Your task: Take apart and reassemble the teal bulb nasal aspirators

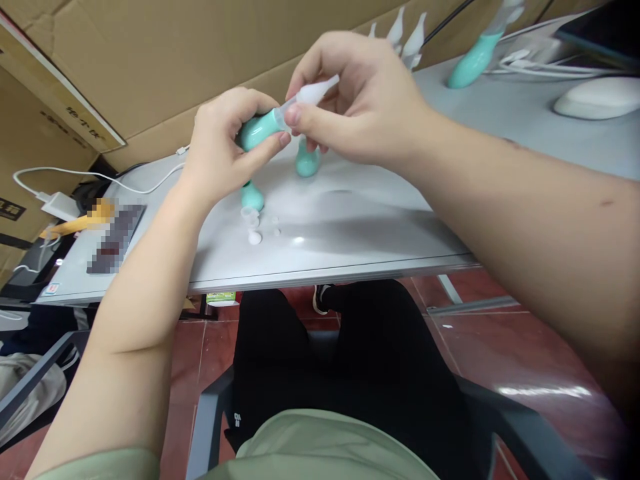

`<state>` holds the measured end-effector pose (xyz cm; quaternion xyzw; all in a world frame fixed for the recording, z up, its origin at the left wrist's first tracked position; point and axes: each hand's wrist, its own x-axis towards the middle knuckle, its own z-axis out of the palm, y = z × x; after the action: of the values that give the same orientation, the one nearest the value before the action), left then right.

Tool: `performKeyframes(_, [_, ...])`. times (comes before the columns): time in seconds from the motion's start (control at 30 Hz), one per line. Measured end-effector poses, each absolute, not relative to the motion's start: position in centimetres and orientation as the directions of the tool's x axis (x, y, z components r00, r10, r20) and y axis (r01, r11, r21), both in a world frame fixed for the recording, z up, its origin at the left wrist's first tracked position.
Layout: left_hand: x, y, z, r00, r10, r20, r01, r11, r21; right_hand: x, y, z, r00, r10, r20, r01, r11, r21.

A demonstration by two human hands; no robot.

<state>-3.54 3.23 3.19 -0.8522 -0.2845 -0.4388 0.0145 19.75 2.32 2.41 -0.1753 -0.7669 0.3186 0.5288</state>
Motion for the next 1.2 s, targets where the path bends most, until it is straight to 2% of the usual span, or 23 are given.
performKeyframes(0.1, [-3.4, 2.8, 3.4, 0.457, 0.448, 0.768, 0.499, -0.844, 0.196, 19.6, 2.2, 2.4, -0.385, 0.63, 0.675, -0.024, 0.724, -0.689])
performKeyframes(0.43, [-3.2, 2.4, 3.5, 0.508, 0.507, 0.697, 0.545, -0.815, 0.195, 20.2, 2.9, 2.0, -0.436, 0.603, 0.668, -0.016, 0.737, -0.675])
performKeyframes(0.67, [-3.3, 1.7, 3.8, 0.554, 0.519, 0.651, 0.566, -0.808, 0.163, 20.6, 3.9, 1.7, -0.506, 0.599, 0.62, -0.123, 0.662, -0.74])
performKeyframes(0.83, [-3.4, 2.2, 3.5, 0.576, 0.449, 0.683, 0.451, -0.872, 0.192, 20.5, 4.6, 1.5, -0.508, 0.595, 0.623, -0.216, 0.612, -0.761])
performKeyframes(1.03, [-3.4, 2.5, 3.3, 0.566, 0.498, 0.658, 0.459, -0.852, 0.25, 21.0, 4.6, 1.9, -0.533, 0.614, 0.582, -0.215, 0.568, -0.795])
performKeyframes(1.2, [-3.3, 2.2, 3.4, 0.585, 0.459, 0.669, 0.368, -0.885, 0.285, 21.4, 4.4, 2.3, -0.562, 0.616, 0.551, -0.207, 0.541, -0.815])
